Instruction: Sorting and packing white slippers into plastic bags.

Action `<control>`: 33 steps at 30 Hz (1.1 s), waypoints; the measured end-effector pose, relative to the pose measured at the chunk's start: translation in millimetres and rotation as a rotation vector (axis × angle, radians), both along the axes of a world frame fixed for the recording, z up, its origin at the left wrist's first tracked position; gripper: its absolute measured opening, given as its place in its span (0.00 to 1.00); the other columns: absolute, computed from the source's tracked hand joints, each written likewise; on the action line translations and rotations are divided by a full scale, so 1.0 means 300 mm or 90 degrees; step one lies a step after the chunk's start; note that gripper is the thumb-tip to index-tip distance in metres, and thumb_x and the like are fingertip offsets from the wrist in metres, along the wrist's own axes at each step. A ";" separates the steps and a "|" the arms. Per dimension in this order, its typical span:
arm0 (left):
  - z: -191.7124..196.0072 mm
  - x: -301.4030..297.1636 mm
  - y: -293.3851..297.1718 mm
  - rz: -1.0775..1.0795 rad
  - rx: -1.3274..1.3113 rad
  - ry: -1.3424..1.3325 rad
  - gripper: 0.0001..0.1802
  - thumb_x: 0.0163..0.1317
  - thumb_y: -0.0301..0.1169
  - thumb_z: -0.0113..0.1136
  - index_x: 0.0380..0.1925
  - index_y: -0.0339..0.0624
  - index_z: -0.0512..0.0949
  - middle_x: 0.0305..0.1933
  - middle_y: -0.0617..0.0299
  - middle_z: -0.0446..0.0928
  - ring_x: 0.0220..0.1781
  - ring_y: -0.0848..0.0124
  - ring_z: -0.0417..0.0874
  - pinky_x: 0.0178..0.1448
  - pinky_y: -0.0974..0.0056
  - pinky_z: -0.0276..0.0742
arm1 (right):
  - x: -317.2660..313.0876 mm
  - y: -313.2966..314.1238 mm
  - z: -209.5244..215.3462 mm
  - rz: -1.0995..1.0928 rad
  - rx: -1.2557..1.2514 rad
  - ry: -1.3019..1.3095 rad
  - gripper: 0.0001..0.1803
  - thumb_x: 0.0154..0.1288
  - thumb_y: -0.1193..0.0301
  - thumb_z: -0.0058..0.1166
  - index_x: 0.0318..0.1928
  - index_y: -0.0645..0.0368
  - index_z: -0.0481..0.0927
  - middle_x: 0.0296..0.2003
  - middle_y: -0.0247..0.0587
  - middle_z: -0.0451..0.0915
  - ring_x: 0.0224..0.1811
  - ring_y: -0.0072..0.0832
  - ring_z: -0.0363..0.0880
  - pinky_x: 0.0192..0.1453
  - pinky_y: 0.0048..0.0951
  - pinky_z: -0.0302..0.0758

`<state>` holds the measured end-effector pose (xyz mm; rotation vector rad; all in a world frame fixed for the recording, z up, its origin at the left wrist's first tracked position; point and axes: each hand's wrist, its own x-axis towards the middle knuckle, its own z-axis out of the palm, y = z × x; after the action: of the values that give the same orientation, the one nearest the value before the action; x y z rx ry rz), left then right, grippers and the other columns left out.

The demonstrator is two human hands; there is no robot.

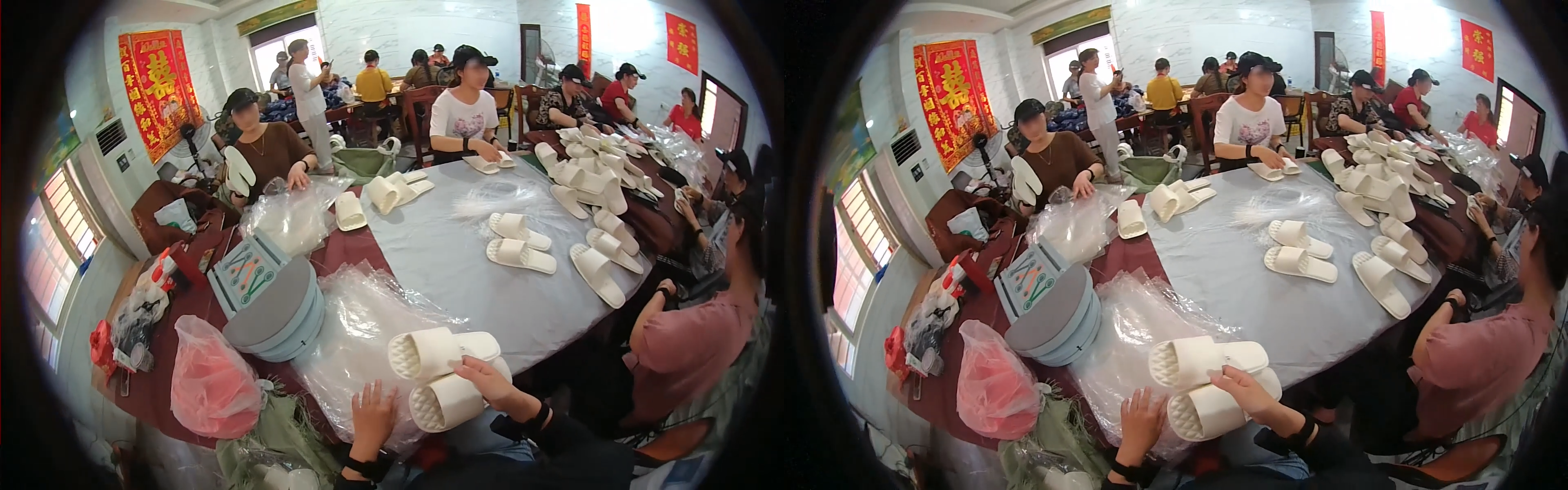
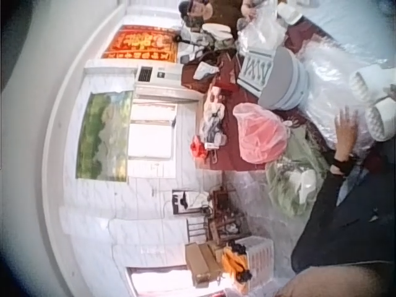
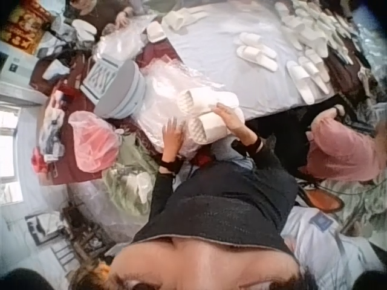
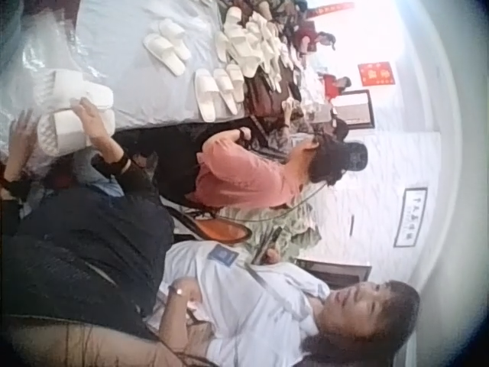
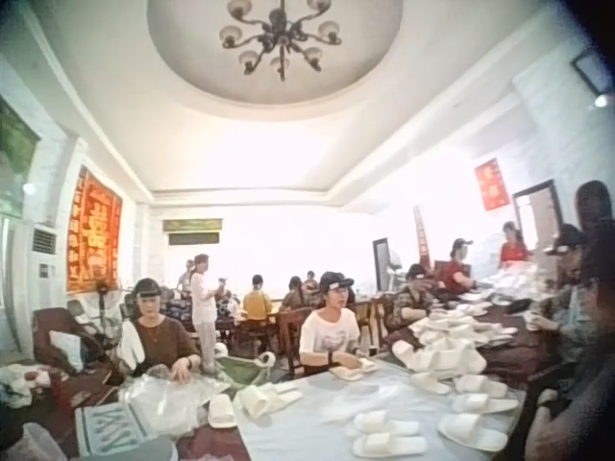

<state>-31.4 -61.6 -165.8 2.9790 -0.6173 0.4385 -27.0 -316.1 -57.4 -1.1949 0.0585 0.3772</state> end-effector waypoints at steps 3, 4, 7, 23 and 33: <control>0.001 0.002 -0.015 0.004 -0.044 0.072 0.24 0.58 0.44 0.54 0.55 0.51 0.73 0.64 0.50 0.64 0.66 0.51 0.61 0.65 0.42 0.53 | 0.003 -0.018 0.004 0.063 0.017 0.017 0.19 0.69 0.63 0.46 0.55 0.60 0.71 0.45 0.31 0.77 0.45 0.17 0.75 0.50 0.21 0.71; 0.010 0.001 -0.019 0.012 -0.040 0.087 0.25 0.59 0.44 0.54 0.55 0.47 0.72 0.64 0.50 0.64 0.66 0.52 0.61 0.65 0.43 0.54 | -0.004 -0.022 0.015 0.083 0.011 0.031 0.18 0.69 0.63 0.46 0.54 0.60 0.72 0.45 0.31 0.77 0.45 0.17 0.75 0.49 0.20 0.71; -0.016 0.010 -0.010 0.021 -0.096 0.107 0.30 0.57 0.43 0.55 0.57 0.37 0.68 0.65 0.48 0.63 0.66 0.51 0.61 0.65 0.43 0.53 | -0.024 -0.016 0.028 0.095 -0.014 0.070 0.18 0.68 0.63 0.48 0.52 0.60 0.74 0.43 0.31 0.78 0.42 0.17 0.76 0.46 0.20 0.72; 0.113 0.018 0.026 0.004 -0.162 0.024 0.39 0.49 0.32 0.61 0.61 0.26 0.59 0.66 0.41 0.58 0.65 0.48 0.61 0.65 0.51 0.57 | -0.086 0.004 -0.022 0.228 -0.134 0.128 0.26 0.66 0.57 0.50 0.55 0.65 0.69 0.46 0.36 0.75 0.46 0.18 0.72 0.47 0.19 0.69; 0.109 0.020 0.008 0.002 -0.457 0.076 0.20 0.65 0.27 0.43 0.58 0.39 0.68 0.65 0.48 0.63 0.66 0.50 0.62 0.66 0.49 0.56 | -0.094 0.061 -0.084 0.239 -0.069 0.194 0.25 0.66 0.58 0.49 0.54 0.63 0.66 0.48 0.38 0.73 0.47 0.21 0.73 0.48 0.22 0.71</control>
<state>-25.5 -59.1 -133.0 2.2993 -0.3420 0.3750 -55.3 -297.9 -82.7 -1.2475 0.1194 0.8942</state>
